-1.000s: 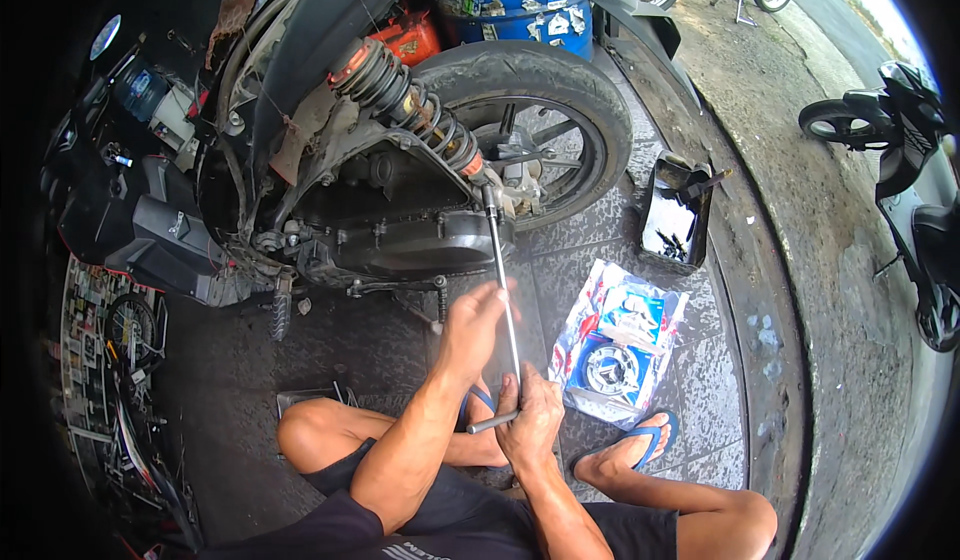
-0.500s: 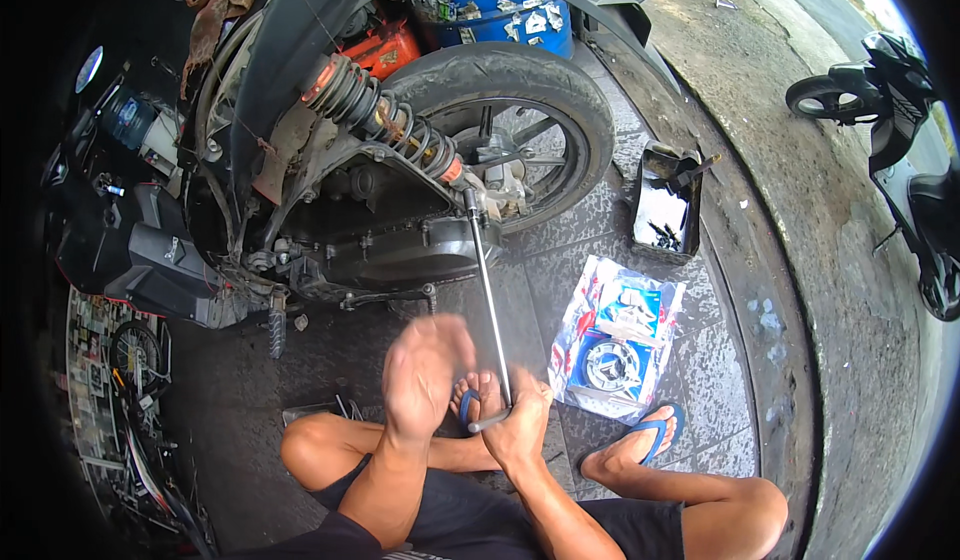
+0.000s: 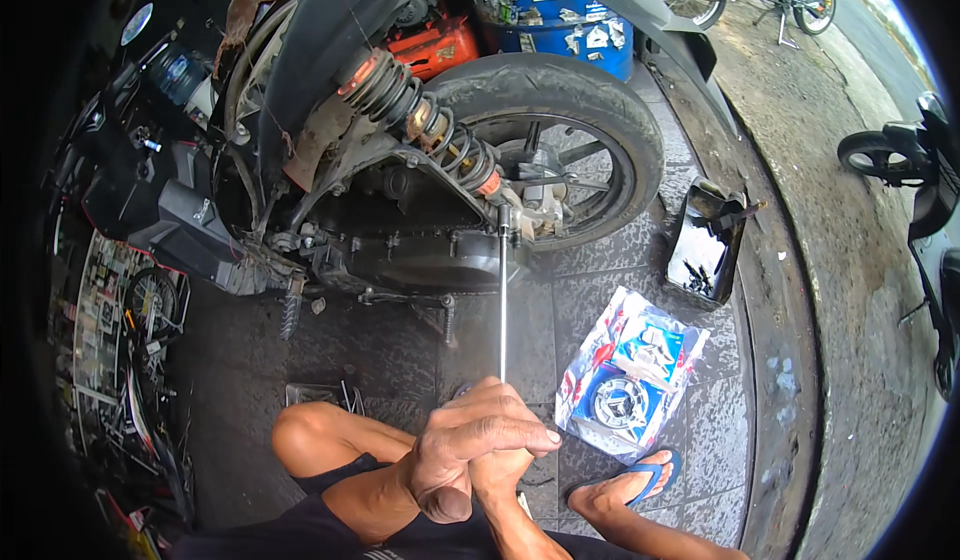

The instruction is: The person unscrews bolts from a motorcycle casing using a T-handle wrench, removes a component from the rear wheel area, and places parts into a metal tray.

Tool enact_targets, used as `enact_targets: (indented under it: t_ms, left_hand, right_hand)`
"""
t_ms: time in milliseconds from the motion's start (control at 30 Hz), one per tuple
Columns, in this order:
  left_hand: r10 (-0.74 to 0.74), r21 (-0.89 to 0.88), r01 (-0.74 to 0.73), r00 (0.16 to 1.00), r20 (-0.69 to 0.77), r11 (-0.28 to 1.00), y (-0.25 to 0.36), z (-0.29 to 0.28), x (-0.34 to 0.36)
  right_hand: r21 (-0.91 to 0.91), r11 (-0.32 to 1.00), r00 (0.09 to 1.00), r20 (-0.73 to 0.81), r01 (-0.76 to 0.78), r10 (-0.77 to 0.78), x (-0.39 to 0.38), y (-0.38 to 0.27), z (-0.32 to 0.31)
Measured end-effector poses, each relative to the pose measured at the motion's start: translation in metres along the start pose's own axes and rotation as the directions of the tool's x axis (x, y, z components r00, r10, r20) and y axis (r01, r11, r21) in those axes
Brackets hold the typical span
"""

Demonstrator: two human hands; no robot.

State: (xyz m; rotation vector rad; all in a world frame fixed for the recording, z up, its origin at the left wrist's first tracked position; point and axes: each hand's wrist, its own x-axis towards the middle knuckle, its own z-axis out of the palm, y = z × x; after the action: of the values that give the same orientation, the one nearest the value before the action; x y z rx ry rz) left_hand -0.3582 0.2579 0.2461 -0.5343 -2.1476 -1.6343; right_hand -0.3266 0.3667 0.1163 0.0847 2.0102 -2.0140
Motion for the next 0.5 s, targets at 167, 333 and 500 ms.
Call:
enact_targets:
  t_ms: [167, 333, 500]
  left_hand:
    - [-0.051, -0.029, 0.051, 0.999, -0.01, 0.998, 0.008, -0.003, -0.003]
    - [-0.071, -0.09, 0.077, 0.995, 0.068, 0.993, 0.002, -0.001, 0.002]
    - [-0.148, -0.315, 0.061, 0.955, -0.258, 0.947, -0.019, -0.004, -0.006]
  right_hand:
    - [-0.042, 0.999, 0.999, -0.032, -0.012, 0.01, 0.008, -0.003, -0.036]
    - [-0.064, 0.998, 0.993, -0.121, 0.0, -0.007, 0.009, -0.007, -0.037]
    - [-0.154, 0.985, 0.972, -0.207, 0.084, -0.115, 0.013, -0.024, -0.009]
